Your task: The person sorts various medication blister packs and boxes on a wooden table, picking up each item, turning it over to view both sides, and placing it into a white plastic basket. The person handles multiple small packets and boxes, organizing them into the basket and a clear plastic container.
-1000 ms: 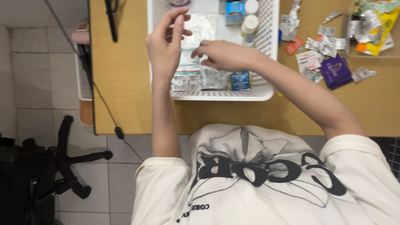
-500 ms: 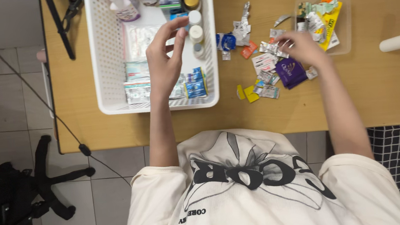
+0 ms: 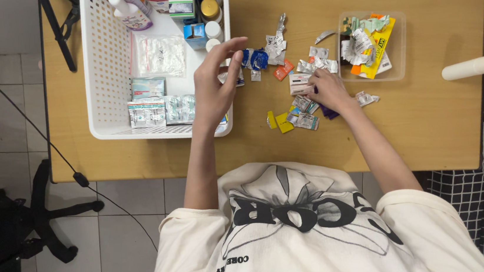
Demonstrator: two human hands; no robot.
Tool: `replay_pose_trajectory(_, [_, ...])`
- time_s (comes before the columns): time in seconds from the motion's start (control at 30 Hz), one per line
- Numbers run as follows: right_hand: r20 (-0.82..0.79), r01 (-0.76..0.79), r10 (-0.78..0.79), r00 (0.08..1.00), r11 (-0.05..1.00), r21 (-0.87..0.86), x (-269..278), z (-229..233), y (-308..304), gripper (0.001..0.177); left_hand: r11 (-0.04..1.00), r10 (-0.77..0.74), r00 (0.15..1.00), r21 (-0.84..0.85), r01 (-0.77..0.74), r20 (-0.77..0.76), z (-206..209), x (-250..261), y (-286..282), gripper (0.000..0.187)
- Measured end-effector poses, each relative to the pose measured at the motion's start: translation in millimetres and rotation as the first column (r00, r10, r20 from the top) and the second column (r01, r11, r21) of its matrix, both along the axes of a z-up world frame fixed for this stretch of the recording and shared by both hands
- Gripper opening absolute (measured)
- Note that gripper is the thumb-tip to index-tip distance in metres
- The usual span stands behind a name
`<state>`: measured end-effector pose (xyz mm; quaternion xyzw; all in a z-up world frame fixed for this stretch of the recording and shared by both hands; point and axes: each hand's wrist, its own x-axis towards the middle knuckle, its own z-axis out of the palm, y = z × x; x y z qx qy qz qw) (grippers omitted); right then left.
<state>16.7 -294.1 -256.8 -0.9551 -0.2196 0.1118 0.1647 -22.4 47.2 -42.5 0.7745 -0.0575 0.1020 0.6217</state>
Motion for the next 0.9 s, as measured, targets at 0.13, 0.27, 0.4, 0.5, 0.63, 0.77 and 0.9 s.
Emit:
replay_pose_trajectory(0.13, [-0.032,0.022,-0.014,0.999,0.964,0.265,6.5,34.2,-17.8,0.022,0.999,-0.043,0.999,0.008,0.043,-0.017,-2.6,0.6,-24.4,0.022])
replay_pose_trajectory(0.27, [-0.248,0.288,-0.193,0.949,0.852,0.438,-1.4,94.0,-29.6,0.020,0.971,-0.241,0.967,0.023,0.240,0.086,-17.2,10.0,-59.7,0.039])
replay_pose_trajectory(0.4, [-0.518,0.463,-0.011,0.855,0.464,0.755,-4.0,154.7,-34.5,0.019,0.833,-0.523,0.852,-0.214,0.511,-0.002,-39.7,23.8,-101.4,0.070])
replay_pose_trajectory(0.5, [-0.481,0.448,-0.007,0.877,0.376,0.811,-8.6,177.1,-39.3,0.020,0.685,-0.653,0.754,-0.486,0.543,-0.078,-52.6,28.1,-124.1,0.066])
replay_pose_trajectory(0.63, [-0.482,0.461,-0.016,0.876,0.317,0.829,-7.1,181.2,-51.1,0.015,0.630,-0.693,0.715,-0.558,0.541,-0.089,-54.2,27.1,-134.2,0.056])
replay_pose_trajectory(0.77, [-0.470,0.461,-0.044,0.881,0.295,0.837,-5.1,181.0,-54.5,0.012,0.748,-0.635,0.772,-0.281,0.602,-0.036,-43.9,21.1,-133.4,0.044])
replay_pose_trajectory(0.9, [-0.354,0.367,-0.096,0.930,0.270,0.890,-2.8,184.0,-63.6,0.014,0.886,-0.459,0.888,-0.068,0.458,0.003,-40.7,14.4,-137.9,0.030])
